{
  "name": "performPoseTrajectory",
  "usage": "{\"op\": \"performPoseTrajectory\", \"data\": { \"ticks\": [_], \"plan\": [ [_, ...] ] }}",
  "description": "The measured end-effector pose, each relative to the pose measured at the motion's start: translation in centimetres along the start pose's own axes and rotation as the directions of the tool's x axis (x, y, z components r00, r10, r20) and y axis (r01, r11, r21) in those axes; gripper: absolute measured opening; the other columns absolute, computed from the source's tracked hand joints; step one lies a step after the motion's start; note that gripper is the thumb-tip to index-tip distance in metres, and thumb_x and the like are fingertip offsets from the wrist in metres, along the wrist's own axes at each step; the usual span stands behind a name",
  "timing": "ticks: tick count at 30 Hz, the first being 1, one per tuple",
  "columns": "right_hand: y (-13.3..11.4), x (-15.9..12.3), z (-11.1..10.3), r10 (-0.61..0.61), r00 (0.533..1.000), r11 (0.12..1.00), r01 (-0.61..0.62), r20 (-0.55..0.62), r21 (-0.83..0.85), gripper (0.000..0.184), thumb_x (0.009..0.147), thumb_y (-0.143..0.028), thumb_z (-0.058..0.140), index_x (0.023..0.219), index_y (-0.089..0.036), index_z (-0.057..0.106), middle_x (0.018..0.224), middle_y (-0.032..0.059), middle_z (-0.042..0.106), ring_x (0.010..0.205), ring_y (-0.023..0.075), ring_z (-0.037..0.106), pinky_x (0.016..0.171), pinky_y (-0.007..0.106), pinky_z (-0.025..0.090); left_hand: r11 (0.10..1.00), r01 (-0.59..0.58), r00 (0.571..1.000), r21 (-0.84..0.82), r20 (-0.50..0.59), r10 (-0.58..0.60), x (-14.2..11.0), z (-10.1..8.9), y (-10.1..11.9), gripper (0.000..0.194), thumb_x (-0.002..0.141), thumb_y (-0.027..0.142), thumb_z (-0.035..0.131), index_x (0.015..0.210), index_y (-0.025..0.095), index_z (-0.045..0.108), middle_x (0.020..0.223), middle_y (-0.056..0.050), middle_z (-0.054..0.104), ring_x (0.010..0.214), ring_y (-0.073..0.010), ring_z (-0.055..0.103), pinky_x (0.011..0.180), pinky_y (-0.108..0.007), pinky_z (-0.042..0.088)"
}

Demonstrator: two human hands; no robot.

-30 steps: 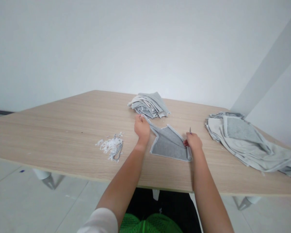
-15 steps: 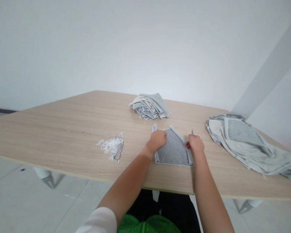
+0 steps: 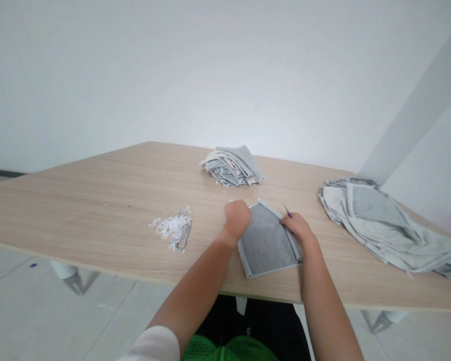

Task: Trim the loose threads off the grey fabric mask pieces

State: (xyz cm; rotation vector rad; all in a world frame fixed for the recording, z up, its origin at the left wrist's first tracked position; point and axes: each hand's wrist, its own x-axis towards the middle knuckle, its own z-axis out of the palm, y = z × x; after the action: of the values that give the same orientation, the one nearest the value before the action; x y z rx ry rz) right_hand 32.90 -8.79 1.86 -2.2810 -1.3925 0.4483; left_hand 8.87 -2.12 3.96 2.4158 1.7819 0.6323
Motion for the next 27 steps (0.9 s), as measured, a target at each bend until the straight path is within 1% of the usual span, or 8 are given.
{"op": "performPoseTrajectory", "data": {
  "ticks": [5, 9, 11, 16, 19, 21, 25, 27],
  "plan": [
    [-1.0, 0.0, 0.0, -0.005, 0.992, 0.994, -0.009, -0.122, -0.108, 0.025, 0.083, -0.045, 0.063, 0.091, -0.022, 0.066, 0.093, 0.0081, 0.073, 0.084, 0.0243, 0.067, 0.064, 0.029, 0.036, 0.982, -0.187, 0.979, 0.024, 0.087, 0.184, -0.1, -0.5, 0.1, 0.035, 0.100, 0.038, 0.052, 0.111, 0.015, 0.077, 0.118, -0.019, 0.073, 0.116, -0.0302, 0.066, 0.098, -0.039, 0.047],
    [-0.6, 0.4, 0.2, 0.008, 0.981, 0.992, -0.031, -0.193, -0.119, 0.018, 0.082, -0.034, 0.065, 0.093, -0.020, 0.064, 0.096, 0.0096, 0.072, 0.084, 0.0226, 0.065, 0.062, 0.028, 0.035, 1.000, -0.013, 0.998, 0.027, 0.056, 0.012, 0.2, -0.1, 0.3, 0.051, 0.105, 0.043, 0.040, 0.115, 0.007, 0.075, 0.111, -0.025, 0.073, 0.111, -0.0346, 0.068, 0.093, -0.042, 0.050],
    [-0.3, 0.7, 0.4, -0.025, 0.981, 0.994, 0.004, -0.193, -0.108, 0.012, 0.081, -0.029, 0.065, 0.090, -0.021, 0.062, 0.091, 0.0081, 0.071, 0.080, 0.0210, 0.063, 0.061, 0.028, 0.034, 0.999, 0.035, 0.998, 0.013, 0.054, -0.036, 0.5, 0.0, -0.1, 0.048, 0.104, 0.041, 0.043, 0.115, 0.007, 0.075, 0.109, -0.025, 0.073, 0.110, -0.0353, 0.069, 0.092, -0.042, 0.051],
    [0.2, 1.0, 0.8, -0.106, 0.983, 0.993, 0.098, -0.152, -0.060, 0.013, 0.076, -0.024, 0.068, 0.080, -0.022, 0.056, 0.080, 0.0040, 0.068, 0.072, 0.0183, 0.059, 0.061, 0.026, 0.032, 0.974, -0.210, 0.970, -0.082, 0.109, 0.218, 1.3, 0.0, -1.6, 0.037, 0.095, 0.035, 0.059, 0.128, 0.022, 0.072, 0.123, -0.015, 0.074, 0.113, -0.0296, 0.069, 0.095, -0.037, 0.050],
    [0.4, 1.0, 0.6, -0.058, 0.975, 0.998, 0.053, -0.216, -0.031, 0.012, 0.077, -0.023, 0.065, 0.077, -0.023, 0.054, 0.076, 0.0036, 0.065, 0.068, 0.0182, 0.055, 0.060, 0.028, 0.030, 0.982, -0.168, 0.966, -0.086, 0.186, 0.182, 1.6, -0.1, -2.0, 0.035, 0.097, 0.043, 0.055, 0.108, 0.019, 0.078, 0.113, -0.017, 0.077, 0.107, -0.0308, 0.071, 0.091, -0.037, 0.050],
    [0.5, 1.1, 0.3, -0.029, 0.959, 1.000, 0.031, -0.282, 0.002, 0.011, 0.078, -0.023, 0.062, 0.074, -0.023, 0.052, 0.073, 0.0034, 0.063, 0.067, 0.0185, 0.053, 0.060, 0.028, 0.029, 0.986, -0.135, 0.971, -0.098, 0.184, 0.151, 1.8, 0.2, -2.1, 0.037, 0.096, 0.045, 0.056, 0.105, 0.018, 0.079, 0.107, -0.018, 0.077, 0.104, -0.0315, 0.071, 0.090, -0.037, 0.051],
    [0.0, 1.1, 0.4, -0.147, 0.940, 0.966, 0.203, -0.308, 0.158, 0.015, 0.078, -0.027, 0.060, 0.072, -0.024, 0.046, 0.072, 0.0007, 0.063, 0.068, 0.0181, 0.054, 0.063, 0.028, 0.033, 0.942, -0.239, 0.948, -0.236, 0.152, 0.279, 2.2, 1.1, -2.5, 0.047, 0.088, 0.035, 0.068, 0.133, 0.023, 0.069, 0.111, -0.011, 0.077, 0.100, -0.0270, 0.071, 0.088, -0.033, 0.050],
    [-0.6, 0.9, 0.9, -0.269, 0.930, 0.911, 0.330, -0.249, 0.248, 0.016, 0.078, -0.030, 0.059, 0.073, -0.024, 0.044, 0.075, -0.0001, 0.065, 0.071, 0.0176, 0.056, 0.065, 0.027, 0.036, 0.917, -0.277, 0.923, -0.286, 0.185, 0.337, 2.5, 1.6, -2.8, 0.043, 0.086, 0.032, 0.069, 0.128, 0.024, 0.071, 0.109, -0.009, 0.077, 0.097, -0.0252, 0.070, 0.085, -0.031, 0.050]
  ]
}}
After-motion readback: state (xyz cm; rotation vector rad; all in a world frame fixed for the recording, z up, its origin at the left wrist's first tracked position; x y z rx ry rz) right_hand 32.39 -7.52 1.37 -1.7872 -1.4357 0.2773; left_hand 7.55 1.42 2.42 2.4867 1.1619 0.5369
